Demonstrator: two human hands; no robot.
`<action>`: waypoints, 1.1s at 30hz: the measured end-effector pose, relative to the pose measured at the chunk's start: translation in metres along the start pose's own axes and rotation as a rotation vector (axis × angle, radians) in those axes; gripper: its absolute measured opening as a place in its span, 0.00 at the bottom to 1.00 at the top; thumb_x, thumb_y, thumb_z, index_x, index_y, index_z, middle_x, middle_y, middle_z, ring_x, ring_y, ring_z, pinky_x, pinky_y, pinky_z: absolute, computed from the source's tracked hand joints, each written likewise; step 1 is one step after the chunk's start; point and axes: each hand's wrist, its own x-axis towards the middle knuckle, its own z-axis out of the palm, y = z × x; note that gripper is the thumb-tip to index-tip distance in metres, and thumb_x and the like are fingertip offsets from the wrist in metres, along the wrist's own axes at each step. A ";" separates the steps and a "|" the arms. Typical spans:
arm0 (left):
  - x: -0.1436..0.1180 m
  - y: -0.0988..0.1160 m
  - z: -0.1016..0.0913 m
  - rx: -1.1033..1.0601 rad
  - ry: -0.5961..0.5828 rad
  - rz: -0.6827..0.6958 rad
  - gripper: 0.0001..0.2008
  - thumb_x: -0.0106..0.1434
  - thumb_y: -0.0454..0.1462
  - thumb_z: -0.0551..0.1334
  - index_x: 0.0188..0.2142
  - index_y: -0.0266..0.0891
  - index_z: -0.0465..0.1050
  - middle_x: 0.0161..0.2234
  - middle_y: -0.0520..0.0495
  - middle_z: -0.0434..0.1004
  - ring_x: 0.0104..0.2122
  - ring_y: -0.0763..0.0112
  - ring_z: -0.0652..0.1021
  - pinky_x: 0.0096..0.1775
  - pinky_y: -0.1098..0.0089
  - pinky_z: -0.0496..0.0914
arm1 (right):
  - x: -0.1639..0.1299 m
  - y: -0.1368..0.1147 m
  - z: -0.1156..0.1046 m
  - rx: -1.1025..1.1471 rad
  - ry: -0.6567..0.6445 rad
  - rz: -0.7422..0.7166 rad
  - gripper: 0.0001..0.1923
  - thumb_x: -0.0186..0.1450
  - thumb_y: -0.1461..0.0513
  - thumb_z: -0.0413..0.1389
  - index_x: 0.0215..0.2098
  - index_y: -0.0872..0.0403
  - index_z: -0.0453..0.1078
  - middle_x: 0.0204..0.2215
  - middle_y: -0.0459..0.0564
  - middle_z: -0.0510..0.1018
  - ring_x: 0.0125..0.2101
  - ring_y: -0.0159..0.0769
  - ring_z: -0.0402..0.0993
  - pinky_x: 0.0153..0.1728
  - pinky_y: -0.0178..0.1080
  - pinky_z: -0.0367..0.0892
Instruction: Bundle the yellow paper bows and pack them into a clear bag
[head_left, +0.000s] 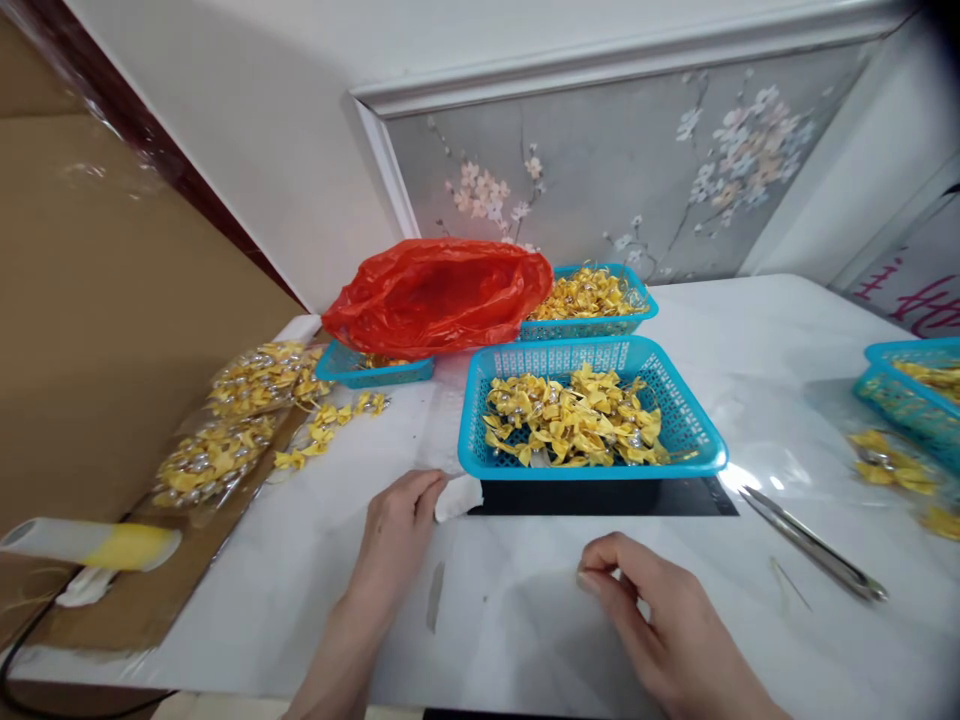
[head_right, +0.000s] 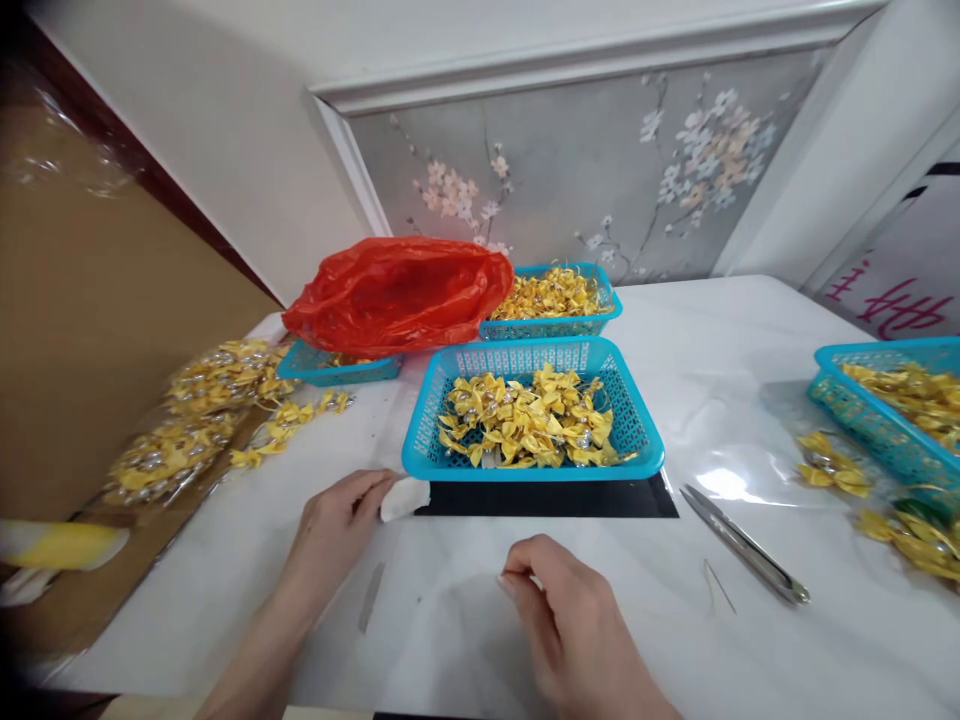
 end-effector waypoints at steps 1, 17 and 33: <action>-0.002 0.000 0.000 -0.023 0.020 0.001 0.12 0.63 0.40 0.54 0.36 0.42 0.77 0.38 0.47 0.81 0.37 0.63 0.78 0.39 0.67 0.69 | 0.000 -0.005 -0.003 0.038 -0.023 0.033 0.10 0.69 0.60 0.45 0.31 0.50 0.64 0.24 0.42 0.72 0.22 0.30 0.66 0.24 0.31 0.61; -0.065 0.084 0.006 -0.635 -0.373 -0.047 0.07 0.59 0.38 0.62 0.27 0.42 0.77 0.23 0.52 0.74 0.21 0.74 0.72 0.24 0.75 0.65 | 0.003 -0.023 -0.022 0.043 -0.053 -0.140 0.09 0.68 0.65 0.47 0.30 0.51 0.61 0.22 0.41 0.68 0.20 0.26 0.65 0.22 0.27 0.62; -0.055 0.079 0.005 -1.262 -0.357 -0.291 0.04 0.50 0.40 0.72 0.23 0.47 0.80 0.27 0.52 0.77 0.24 0.76 0.74 0.29 0.76 0.69 | -0.006 0.006 -0.058 -0.188 -0.084 -0.284 0.07 0.69 0.65 0.49 0.39 0.49 0.68 0.30 0.46 0.75 0.29 0.29 0.76 0.30 0.25 0.71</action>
